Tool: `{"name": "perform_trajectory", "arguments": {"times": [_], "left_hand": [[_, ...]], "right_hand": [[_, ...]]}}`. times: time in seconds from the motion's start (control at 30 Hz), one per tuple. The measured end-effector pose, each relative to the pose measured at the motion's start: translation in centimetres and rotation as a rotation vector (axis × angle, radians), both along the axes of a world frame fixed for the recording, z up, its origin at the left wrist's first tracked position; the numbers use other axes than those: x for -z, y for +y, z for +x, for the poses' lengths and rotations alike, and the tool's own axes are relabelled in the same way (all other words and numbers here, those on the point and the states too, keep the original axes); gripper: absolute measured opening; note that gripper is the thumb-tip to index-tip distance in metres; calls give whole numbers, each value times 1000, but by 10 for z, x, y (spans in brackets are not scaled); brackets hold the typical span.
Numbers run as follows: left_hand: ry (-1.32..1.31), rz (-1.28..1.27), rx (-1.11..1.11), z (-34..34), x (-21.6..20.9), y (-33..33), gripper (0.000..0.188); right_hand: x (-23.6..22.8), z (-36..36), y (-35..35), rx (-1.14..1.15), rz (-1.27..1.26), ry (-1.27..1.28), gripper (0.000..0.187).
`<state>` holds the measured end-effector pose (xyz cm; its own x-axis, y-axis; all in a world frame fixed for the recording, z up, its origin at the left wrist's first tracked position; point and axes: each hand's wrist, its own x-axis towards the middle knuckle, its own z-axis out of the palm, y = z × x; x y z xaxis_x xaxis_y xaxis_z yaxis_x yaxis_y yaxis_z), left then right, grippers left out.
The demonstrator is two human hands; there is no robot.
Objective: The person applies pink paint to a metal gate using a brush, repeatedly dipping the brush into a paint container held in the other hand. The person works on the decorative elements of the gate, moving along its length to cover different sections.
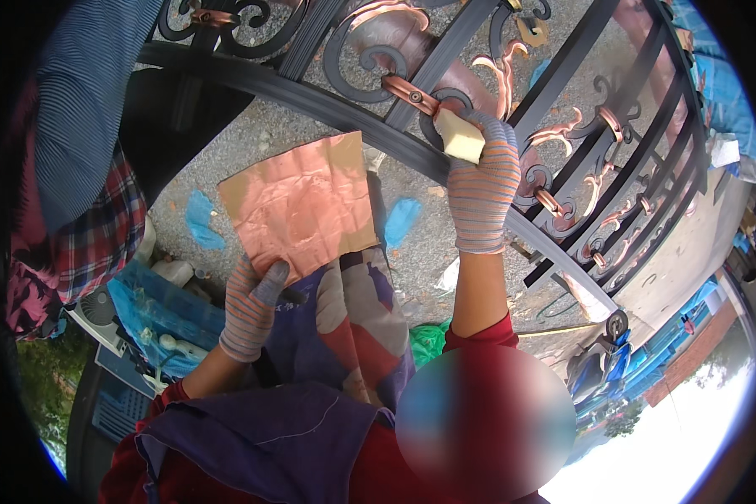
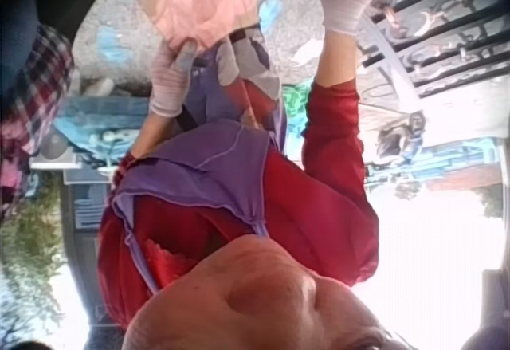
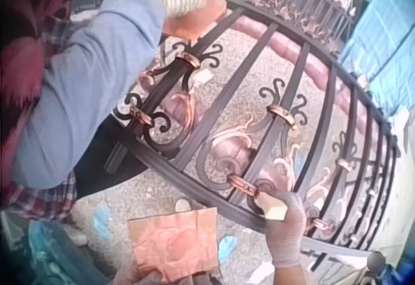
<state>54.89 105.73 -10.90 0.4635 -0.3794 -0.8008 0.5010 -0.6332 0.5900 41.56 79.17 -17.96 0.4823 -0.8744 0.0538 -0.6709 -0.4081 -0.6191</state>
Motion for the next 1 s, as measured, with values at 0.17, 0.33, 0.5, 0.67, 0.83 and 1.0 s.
{"name": "perform_trajectory", "arguments": {"times": [0.17, 0.33, 0.5, 0.67, 0.83, 1.0], "left_hand": [[-3, -49, -50, -6, 9, 11, 16], [48, -56, -43, -3, 2, 6, 17], [-106, -125, 85, -7, 18, 21, 20], [-83, -90, 43, -12, 17, 20, 19], [-445, -162, 413, -7, 11, 22, 14], [-175, -36, 126, -6, -6, 9, 11]], "right_hand": [[3, 12, 5, 97, 80, -227, 27], [3, 5, 5, 20, 49, -192, 27], [4, -2, 4, 61, 87, -199, 28], [0, 0, 12, 115, 161, -287, 30], [3, 0, 4, 8, -10, -142, 31], [-2, -25, -10, 199, 51, -173, 28]]}}
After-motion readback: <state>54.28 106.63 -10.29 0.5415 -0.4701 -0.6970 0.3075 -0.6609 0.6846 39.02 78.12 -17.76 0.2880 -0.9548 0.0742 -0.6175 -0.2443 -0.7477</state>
